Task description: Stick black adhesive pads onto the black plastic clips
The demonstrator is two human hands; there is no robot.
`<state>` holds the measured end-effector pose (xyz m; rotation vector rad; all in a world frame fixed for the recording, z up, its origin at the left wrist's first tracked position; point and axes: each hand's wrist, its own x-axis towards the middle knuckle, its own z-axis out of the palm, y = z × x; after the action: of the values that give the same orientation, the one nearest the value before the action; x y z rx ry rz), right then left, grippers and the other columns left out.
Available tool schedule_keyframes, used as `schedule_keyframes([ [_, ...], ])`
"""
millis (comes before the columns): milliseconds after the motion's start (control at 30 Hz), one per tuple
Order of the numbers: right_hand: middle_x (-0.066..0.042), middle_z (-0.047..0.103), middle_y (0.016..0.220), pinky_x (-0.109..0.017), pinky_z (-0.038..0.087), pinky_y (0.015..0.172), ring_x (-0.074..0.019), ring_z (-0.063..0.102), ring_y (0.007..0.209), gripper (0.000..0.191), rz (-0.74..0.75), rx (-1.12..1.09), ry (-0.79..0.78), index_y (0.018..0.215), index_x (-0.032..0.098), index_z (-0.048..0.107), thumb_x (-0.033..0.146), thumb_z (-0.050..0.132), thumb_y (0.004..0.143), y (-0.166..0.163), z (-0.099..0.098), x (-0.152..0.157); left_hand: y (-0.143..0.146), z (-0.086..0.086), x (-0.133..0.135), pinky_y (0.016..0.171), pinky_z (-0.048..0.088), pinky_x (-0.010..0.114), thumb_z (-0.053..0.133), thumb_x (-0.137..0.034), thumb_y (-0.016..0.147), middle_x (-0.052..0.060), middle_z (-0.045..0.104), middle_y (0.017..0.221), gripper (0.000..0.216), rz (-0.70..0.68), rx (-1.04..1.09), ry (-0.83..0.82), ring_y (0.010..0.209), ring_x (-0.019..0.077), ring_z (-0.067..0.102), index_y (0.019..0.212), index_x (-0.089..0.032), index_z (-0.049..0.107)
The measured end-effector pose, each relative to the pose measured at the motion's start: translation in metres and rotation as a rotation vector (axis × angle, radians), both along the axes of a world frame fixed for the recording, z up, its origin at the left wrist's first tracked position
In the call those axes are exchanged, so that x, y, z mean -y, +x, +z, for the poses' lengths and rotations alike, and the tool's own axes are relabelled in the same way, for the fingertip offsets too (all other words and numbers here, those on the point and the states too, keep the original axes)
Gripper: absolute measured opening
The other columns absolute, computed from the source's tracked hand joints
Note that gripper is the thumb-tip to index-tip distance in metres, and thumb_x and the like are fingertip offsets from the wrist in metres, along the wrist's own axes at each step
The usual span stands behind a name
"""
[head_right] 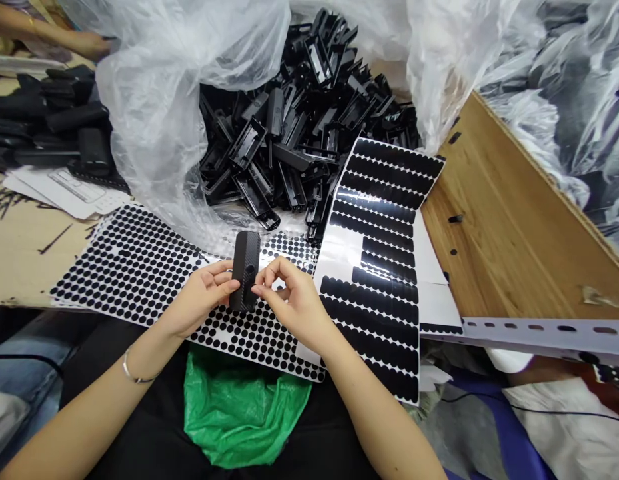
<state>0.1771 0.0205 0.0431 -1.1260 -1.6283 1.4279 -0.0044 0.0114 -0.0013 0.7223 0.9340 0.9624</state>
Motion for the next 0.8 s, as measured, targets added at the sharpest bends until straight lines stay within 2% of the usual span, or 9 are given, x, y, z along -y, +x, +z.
schedule_keyframes([
  [233,0.0,0.055,0.08,-0.029,0.049,0.066,-0.015,0.052,0.075,0.024,-0.018,-0.014,0.03,0.074,0.023,0.041,0.019,0.061,0.087,-0.0018,-0.0033,0.0012,-0.0015,-0.0012,0.0004,0.057,0.057,0.022,0.08,-0.034,0.073,0.01,0.078,0.089,0.052,0.004,0.009,-0.002,0.07,0.018,0.073,0.118,-0.013,0.066],
  [433,0.001,0.053,0.08,-0.029,0.051,0.067,-0.014,0.052,0.075,0.025,-0.028,-0.139,-0.016,0.074,0.023,0.039,0.016,0.059,0.087,-0.0007,-0.0016,-0.0004,-0.0018,0.0005,-0.0005,0.053,0.057,0.022,0.08,-0.034,0.072,0.01,0.078,0.087,0.05,0.025,0.027,-0.018,0.066,0.0175,0.072,0.115,-0.012,0.065],
  [600,0.001,0.054,0.078,-0.028,0.046,0.066,-0.014,0.051,0.074,0.025,-0.02,-0.113,0.006,0.074,0.023,0.04,0.015,0.059,0.087,-0.002,-0.0022,-0.0002,-0.0016,0.0007,-0.0012,0.053,0.057,0.02,0.081,-0.032,0.072,0.009,0.078,0.085,0.046,0.033,0.034,-0.019,0.064,0.0157,0.071,0.111,-0.012,0.067],
  [800,0.0,0.054,0.079,-0.028,0.045,0.064,-0.0146,0.051,0.074,0.025,-0.024,-0.059,0.026,0.073,0.023,0.04,0.015,0.059,0.086,-0.0022,-0.0036,0.0012,-0.0016,0.001,-0.001,0.052,0.058,0.021,0.082,-0.033,0.071,0.009,0.078,0.086,0.051,0.029,0.031,-0.019,0.065,0.0167,0.072,0.115,-0.012,0.066],
])
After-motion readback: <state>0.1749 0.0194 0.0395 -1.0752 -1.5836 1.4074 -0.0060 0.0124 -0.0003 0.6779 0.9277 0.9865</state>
